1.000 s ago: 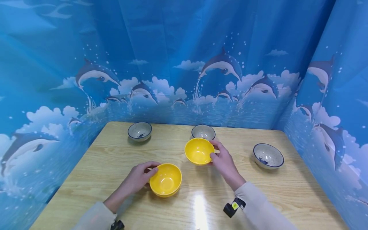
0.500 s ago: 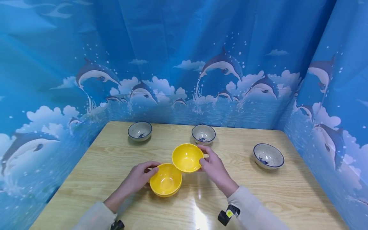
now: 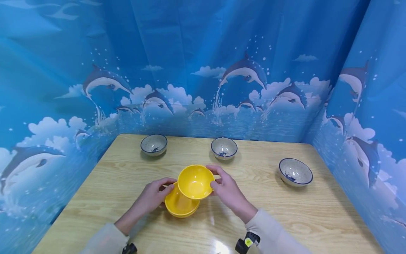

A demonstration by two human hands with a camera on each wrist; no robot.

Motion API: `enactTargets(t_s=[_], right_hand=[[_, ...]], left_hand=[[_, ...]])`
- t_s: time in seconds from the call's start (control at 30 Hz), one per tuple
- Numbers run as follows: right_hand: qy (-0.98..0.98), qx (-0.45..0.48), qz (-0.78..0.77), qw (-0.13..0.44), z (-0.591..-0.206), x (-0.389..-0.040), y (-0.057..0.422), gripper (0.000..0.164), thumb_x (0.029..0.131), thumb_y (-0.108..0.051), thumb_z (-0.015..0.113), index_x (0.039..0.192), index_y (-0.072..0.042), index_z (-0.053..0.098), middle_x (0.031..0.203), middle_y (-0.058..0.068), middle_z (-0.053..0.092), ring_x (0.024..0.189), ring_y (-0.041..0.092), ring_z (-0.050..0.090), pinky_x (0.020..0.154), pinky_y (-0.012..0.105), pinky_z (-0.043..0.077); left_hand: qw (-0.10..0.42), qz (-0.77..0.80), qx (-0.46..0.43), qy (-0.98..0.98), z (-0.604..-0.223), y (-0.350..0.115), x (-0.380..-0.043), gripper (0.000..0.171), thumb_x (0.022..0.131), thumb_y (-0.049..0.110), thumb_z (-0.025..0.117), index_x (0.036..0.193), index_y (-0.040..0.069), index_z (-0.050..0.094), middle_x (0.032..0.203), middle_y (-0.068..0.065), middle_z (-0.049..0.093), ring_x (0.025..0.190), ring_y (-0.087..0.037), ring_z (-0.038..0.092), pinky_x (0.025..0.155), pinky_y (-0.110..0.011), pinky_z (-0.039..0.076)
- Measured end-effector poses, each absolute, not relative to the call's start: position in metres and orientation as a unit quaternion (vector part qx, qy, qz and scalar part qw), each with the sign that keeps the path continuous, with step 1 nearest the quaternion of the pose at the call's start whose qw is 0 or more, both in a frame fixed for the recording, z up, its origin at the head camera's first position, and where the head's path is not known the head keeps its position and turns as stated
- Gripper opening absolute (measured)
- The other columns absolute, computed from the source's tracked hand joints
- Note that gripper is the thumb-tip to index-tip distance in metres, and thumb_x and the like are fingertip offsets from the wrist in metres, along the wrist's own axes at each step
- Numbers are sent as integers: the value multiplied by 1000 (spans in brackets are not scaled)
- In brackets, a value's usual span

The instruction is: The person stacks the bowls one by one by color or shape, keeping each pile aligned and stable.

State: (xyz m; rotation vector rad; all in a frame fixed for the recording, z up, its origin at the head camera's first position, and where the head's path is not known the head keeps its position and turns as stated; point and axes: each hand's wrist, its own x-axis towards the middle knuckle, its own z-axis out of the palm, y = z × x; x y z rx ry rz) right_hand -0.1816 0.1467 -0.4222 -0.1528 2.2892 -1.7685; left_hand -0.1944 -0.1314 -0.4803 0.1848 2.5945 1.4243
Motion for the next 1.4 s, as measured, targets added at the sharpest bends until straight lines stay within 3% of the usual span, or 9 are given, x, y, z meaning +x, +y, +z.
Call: enactTargets(t_s=[0.1, 0.33, 0.6, 0.93, 1.4], right_hand=[[779, -63, -610, 131, -424, -180, 145, 62, 102, 1, 52, 163, -9, 46, 161, 21, 49, 104, 22, 71, 88, 38, 66], [779, -88, -605, 142, -429, -179, 140, 59, 104, -1, 53, 163, -8, 46, 162, 22, 49, 111, 22, 70, 86, 32, 66], [803, -100, -575, 124, -433, -176, 134, 56, 104, -2, 56, 159, -9, 51, 159, 21, 53, 114, 25, 69, 84, 39, 68], [831, -107, -539, 86, -434, -174, 126, 53, 102, 0, 58, 154, -9, 58, 152, 19, 61, 111, 26, 70, 77, 31, 68], [868, -130, -477, 39, -446, -173, 115, 54, 98, -2, 64, 150, -13, 63, 152, 9, 65, 123, 28, 66, 84, 26, 63]], left_hand=[[88, 477, 58, 873, -480, -131, -195, 28, 113, 23, 61, 137, 18, 73, 134, -5, 73, 106, -18, 70, 80, -28, 67], [87, 488, 55, 867, -481, -132, -194, 27, 113, 22, 62, 136, 15, 73, 133, -8, 73, 102, -18, 70, 66, -27, 66], [88, 479, 49, 872, -481, -131, -195, 27, 113, 22, 61, 137, 16, 73, 131, -7, 74, 103, -18, 70, 71, -28, 66], [97, 486, 46, 868, -482, -132, -195, 29, 114, 26, 59, 138, 18, 72, 131, -6, 73, 103, -19, 68, 75, -30, 67], [116, 519, 38, 846, -487, -136, -198, 30, 115, 22, 57, 140, 15, 71, 133, -9, 72, 96, -18, 68, 66, -31, 67]])
